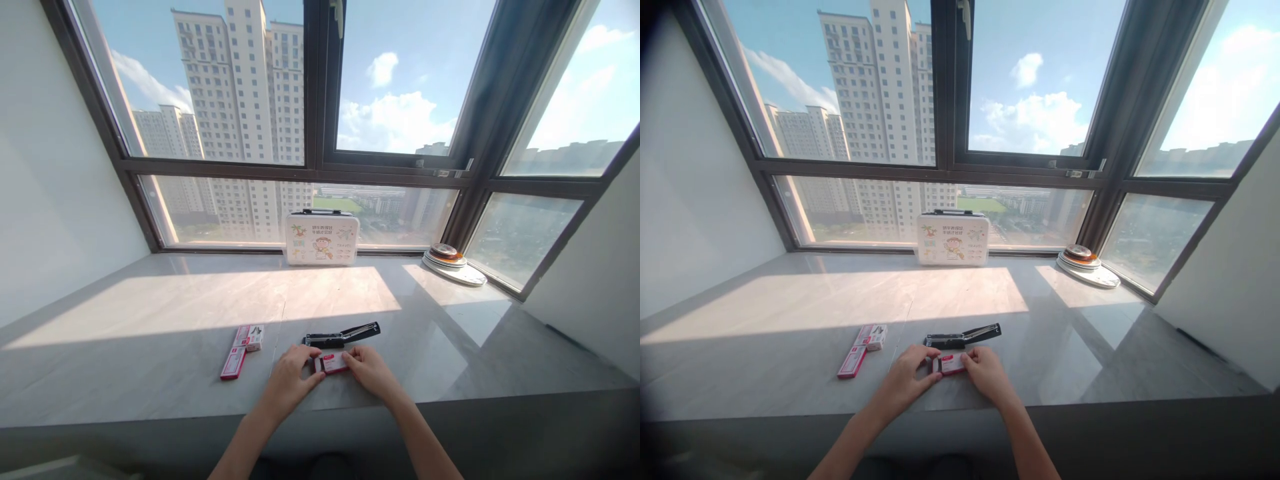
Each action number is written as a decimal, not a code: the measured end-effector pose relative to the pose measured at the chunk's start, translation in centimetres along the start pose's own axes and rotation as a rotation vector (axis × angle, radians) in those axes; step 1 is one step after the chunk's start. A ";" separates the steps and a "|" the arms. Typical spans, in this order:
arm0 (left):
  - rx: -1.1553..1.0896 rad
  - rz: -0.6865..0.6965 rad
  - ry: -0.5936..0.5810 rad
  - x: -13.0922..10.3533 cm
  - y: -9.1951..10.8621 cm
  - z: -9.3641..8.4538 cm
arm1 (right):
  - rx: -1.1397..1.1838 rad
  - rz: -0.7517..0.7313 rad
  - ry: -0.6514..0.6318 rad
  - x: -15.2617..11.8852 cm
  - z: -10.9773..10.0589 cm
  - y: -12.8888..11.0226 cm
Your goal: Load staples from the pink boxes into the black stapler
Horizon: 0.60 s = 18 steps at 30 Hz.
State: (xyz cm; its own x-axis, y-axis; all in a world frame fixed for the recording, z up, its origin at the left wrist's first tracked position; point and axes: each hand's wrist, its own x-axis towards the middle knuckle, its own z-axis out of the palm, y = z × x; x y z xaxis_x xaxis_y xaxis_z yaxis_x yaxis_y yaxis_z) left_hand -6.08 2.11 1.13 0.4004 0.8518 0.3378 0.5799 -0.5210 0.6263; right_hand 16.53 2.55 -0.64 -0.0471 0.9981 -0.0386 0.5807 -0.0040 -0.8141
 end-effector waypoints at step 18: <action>-0.120 -0.035 -0.011 -0.1 -2.1 -0.2 | -0.678 -0.352 -0.146 2.4 -0.2 -7.0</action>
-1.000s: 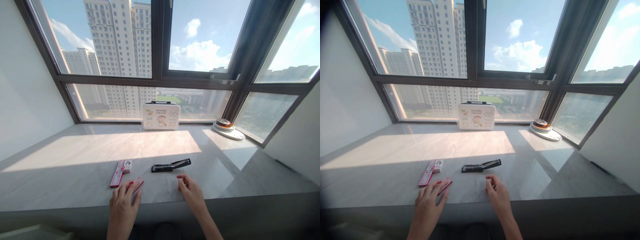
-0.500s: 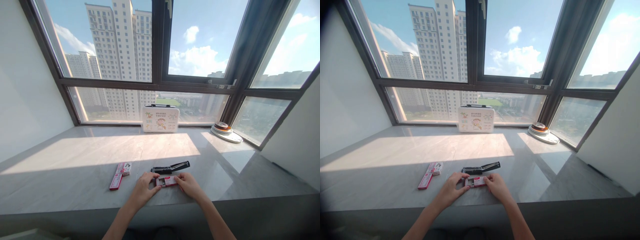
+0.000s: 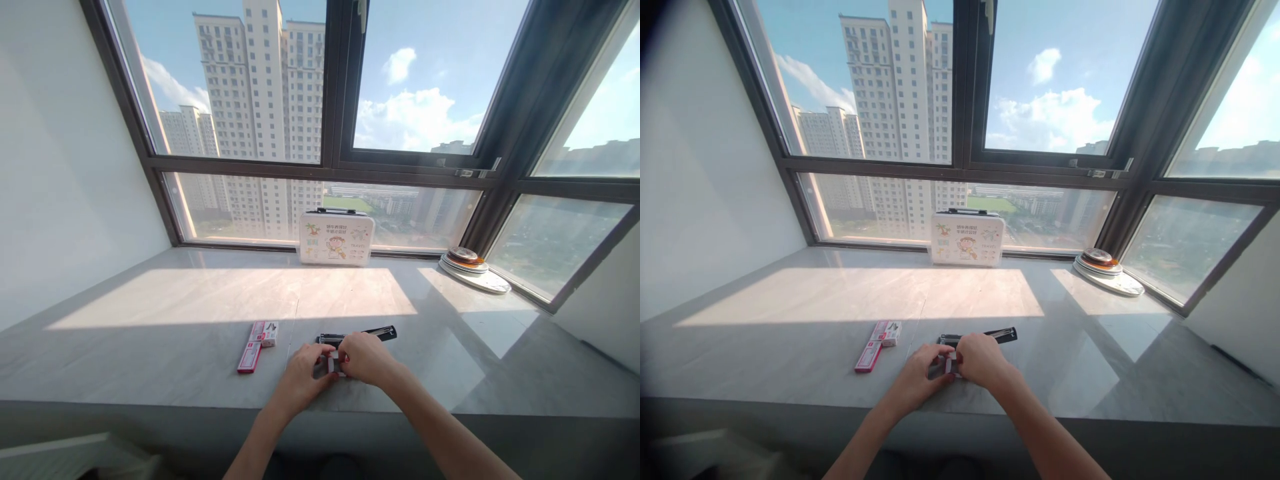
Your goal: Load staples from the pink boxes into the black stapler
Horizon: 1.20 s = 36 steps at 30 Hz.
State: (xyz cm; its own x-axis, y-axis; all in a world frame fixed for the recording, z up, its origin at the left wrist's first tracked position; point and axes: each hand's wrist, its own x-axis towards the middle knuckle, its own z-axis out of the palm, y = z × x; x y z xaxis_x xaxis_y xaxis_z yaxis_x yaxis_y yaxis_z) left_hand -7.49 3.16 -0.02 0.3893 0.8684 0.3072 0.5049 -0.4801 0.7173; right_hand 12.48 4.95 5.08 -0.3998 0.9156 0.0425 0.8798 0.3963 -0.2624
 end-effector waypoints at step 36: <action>0.267 -0.144 0.091 3.1 -1.3 -0.3 | 0.281 -0.029 0.138 -1.5 -0.4 2.5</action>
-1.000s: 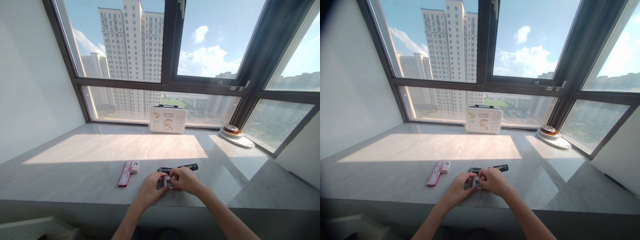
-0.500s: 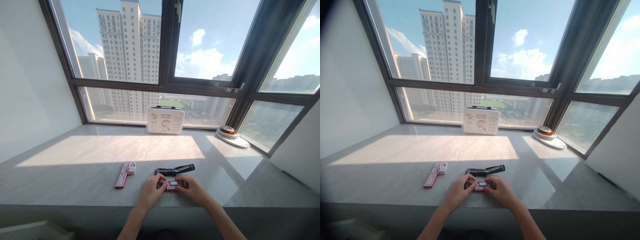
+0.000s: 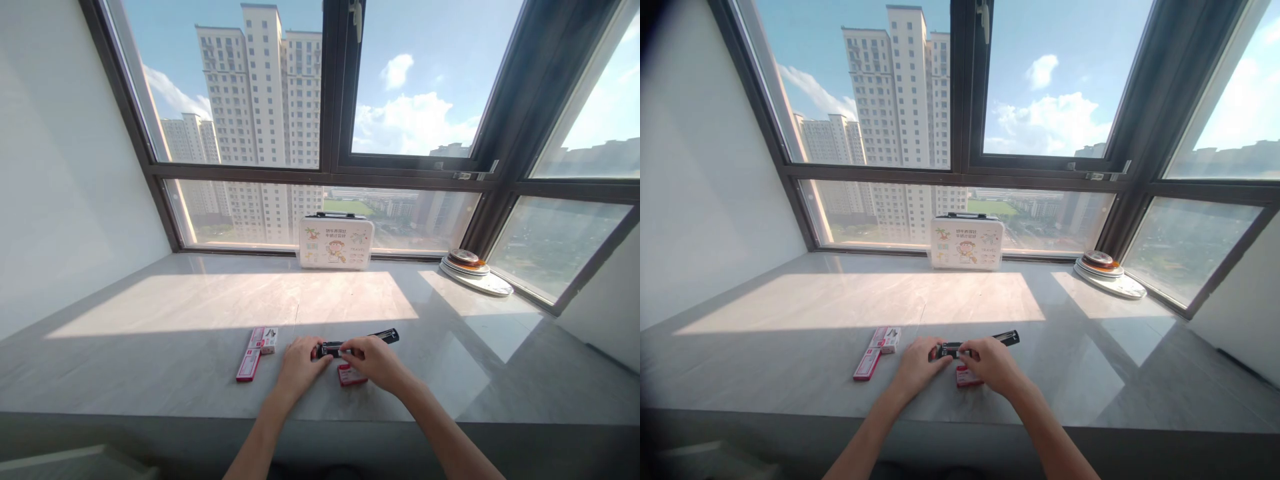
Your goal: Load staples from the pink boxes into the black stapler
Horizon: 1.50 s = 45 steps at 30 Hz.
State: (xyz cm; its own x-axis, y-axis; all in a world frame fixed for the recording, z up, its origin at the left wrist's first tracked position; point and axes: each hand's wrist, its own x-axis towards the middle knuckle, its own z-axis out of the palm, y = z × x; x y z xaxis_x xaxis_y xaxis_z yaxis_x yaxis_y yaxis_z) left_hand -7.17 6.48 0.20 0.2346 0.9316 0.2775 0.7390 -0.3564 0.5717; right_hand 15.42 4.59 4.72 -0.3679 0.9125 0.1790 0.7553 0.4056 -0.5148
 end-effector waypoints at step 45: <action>-0.039 -0.010 -0.059 -1.3 0.6 -0.4 | 0.548 0.096 0.150 2.4 -0.7 2.1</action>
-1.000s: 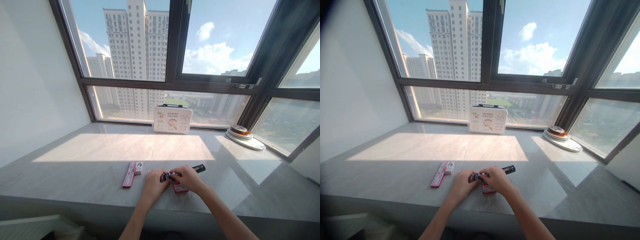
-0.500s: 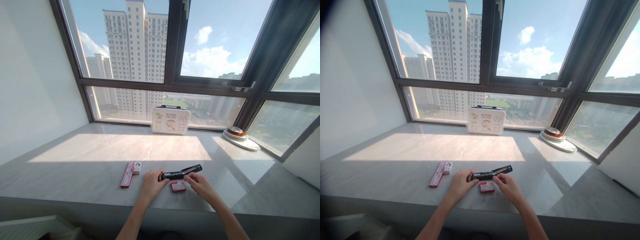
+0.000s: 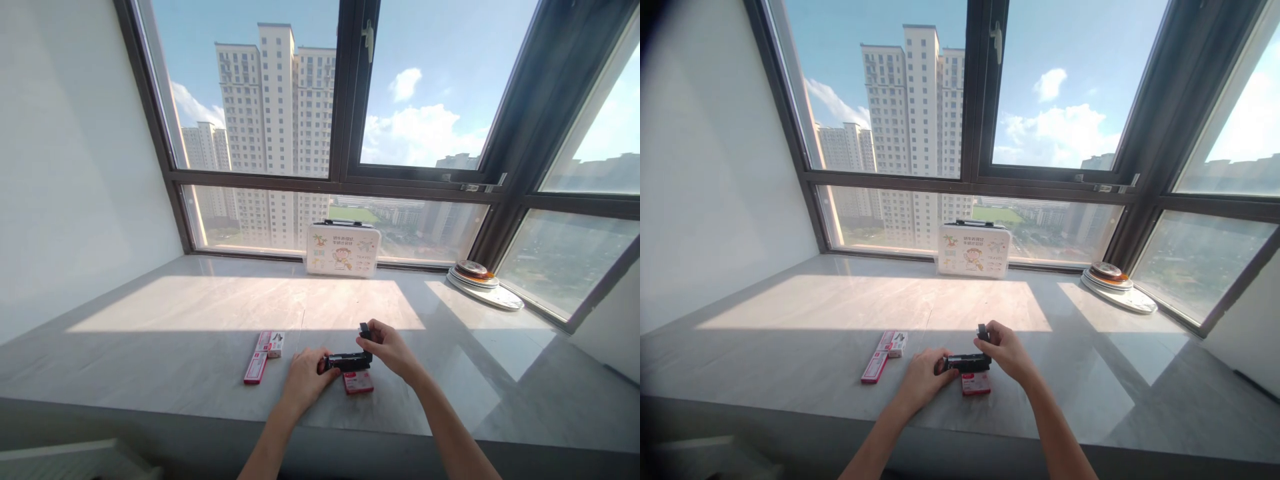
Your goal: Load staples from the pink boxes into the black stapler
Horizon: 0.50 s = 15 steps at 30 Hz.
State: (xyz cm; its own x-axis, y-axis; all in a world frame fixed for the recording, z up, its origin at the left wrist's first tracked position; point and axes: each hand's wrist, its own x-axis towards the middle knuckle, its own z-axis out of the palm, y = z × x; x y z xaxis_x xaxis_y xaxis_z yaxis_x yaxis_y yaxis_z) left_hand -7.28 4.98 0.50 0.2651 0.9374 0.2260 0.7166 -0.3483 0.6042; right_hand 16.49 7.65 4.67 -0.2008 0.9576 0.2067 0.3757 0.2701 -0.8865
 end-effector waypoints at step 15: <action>0.011 0.092 0.090 -1.1 1.8 0.4 | -0.509 0.050 -0.137 0.3 -0.6 0.3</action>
State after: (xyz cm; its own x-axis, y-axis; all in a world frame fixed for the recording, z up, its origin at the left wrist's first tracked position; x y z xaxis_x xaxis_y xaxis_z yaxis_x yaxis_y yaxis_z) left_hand -6.08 3.33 1.04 0.2714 0.8972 0.3484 0.6992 -0.4326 0.5692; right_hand 17.03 8.11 4.76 -0.2748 0.9579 0.0831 0.7727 0.2715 -0.5737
